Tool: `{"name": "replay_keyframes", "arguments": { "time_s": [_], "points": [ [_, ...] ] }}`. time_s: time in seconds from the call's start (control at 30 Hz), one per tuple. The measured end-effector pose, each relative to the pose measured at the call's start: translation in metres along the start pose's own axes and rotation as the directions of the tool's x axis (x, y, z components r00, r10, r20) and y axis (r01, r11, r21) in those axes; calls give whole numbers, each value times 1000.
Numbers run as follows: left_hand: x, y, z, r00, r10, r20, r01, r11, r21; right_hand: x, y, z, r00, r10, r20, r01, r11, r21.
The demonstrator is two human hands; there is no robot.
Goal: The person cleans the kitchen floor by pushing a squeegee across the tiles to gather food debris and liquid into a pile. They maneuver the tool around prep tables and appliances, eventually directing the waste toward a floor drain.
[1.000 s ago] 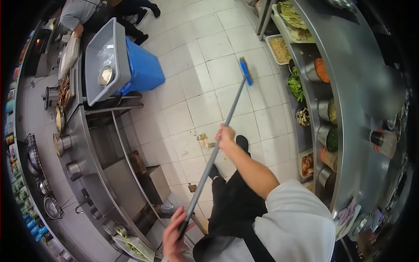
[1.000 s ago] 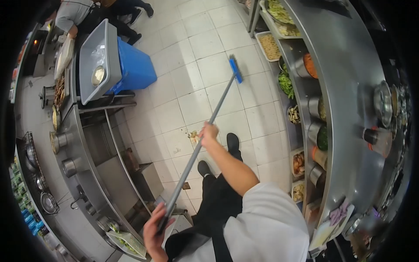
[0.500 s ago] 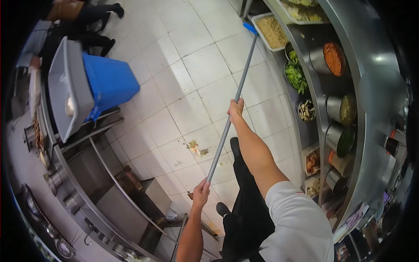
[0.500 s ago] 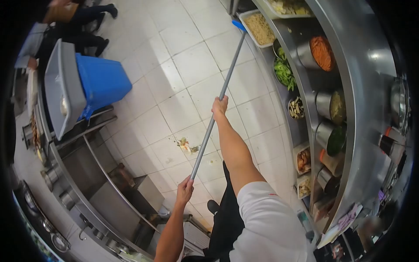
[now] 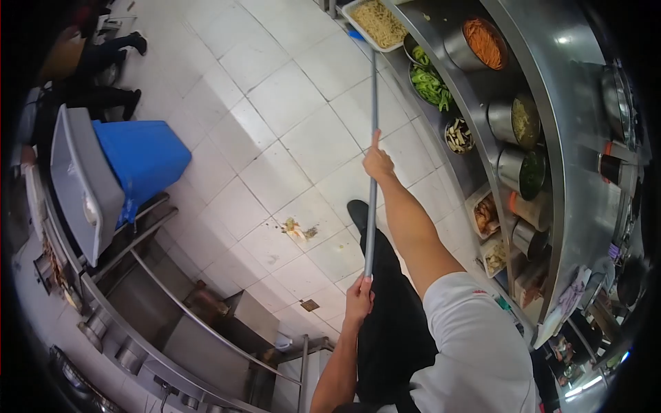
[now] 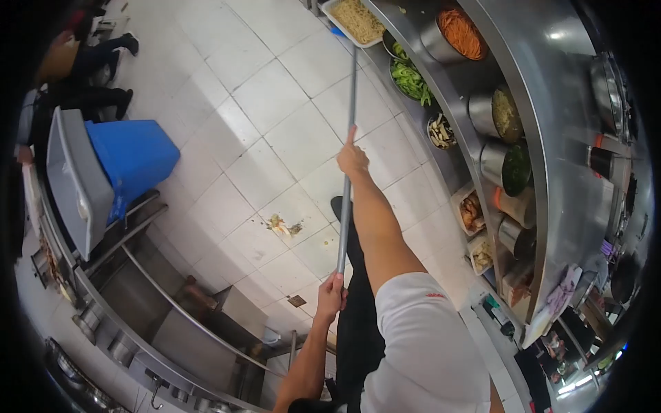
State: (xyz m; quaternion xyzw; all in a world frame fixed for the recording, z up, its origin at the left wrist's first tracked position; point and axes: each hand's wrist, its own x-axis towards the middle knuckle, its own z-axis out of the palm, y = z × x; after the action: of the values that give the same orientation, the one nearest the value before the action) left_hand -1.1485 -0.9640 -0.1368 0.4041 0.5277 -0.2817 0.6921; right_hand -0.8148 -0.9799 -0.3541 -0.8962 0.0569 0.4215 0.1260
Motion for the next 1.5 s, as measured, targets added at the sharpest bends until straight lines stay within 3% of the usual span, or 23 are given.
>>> {"name": "replay_keyframes", "arguments": {
  "time_s": [0.1, 0.33, 0.5, 0.57, 0.6, 0.73, 0.77, 0.83, 0.93, 1.0, 1.03, 1.13, 1.27, 1.3, 1.37, 1.43, 1.5],
  "points": [
    [-30, -25, -29, 996, 73, -42, -69, 994, 81, -43, 12, 16, 998, 58, 34, -60, 997, 53],
    [-112, -71, -102, 997, 77, -21, -67, 949, 310, -146, 77, 77, 981, 185, 55, -192, 961, 196],
    [-174, -144, -150, 956, 291, 30, -256, 783, 567, -236, 127, 130, 966, 220, 135, -257, 866, 429],
    [-220, -163, -173, 964, 265, 34, -235, 780, 581, -260, 154, 181, 980, 84, 180, -164, 853, 495],
    [-244, -170, -187, 966, 257, 35, -228, 776, 589, -292, 143, 192, 978, 107, 179, -192, 794, 577],
    [-349, -236, -276, 950, 307, -60, -175, 683, 709, -400, 115, 291, 915, -27, 403, -202, 834, 513],
    [-386, -229, -288, 977, 200, -69, -124, 806, 579, -429, 103, 309, 918, -29, 396, -195, 837, 511],
    [-446, -238, -315, 933, 358, -35, -282, 789, 546, -487, 77, 326, 908, -31, 418, -201, 843, 499],
    [-513, -240, -341, 956, 196, -216, -83, 893, 442, -528, 63, 328, 896, -87, 436, -208, 786, 583],
    [-522, -248, -330, 915, 389, -110, -302, 838, 454, -542, 64, 314, 906, -77, 416, -254, 688, 679],
    [-524, -247, -317, 877, 477, -46, -409, 794, 449, -541, 63, 316, 926, -39, 375, -286, 576, 766],
    [-548, -225, -263, 901, 433, 15, -354, 716, 602, -553, 66, 309, 981, 41, 190, -192, 376, 906],
    [-553, -233, -251, 966, 250, 73, -227, 668, 708, -572, 88, 273, 992, -15, 128, -111, 400, 910],
    [-531, -250, -262, 909, 377, 179, -396, 644, 654, -570, 94, 266, 993, -41, 115, -87, 414, 906],
    [-480, -280, -257, 863, 446, 239, -501, 685, 530, -550, 103, 255, 998, -52, 44, -21, 379, 925],
    [-421, -304, -230, 792, 522, 316, -605, 607, 515, -538, 121, 244, 998, -59, 14, 7, 338, 941],
    [-367, -321, -175, 825, 493, 277, -557, 625, 546, -528, 150, 218, 998, -58, 6, 10, 280, 960]
  ]
}}
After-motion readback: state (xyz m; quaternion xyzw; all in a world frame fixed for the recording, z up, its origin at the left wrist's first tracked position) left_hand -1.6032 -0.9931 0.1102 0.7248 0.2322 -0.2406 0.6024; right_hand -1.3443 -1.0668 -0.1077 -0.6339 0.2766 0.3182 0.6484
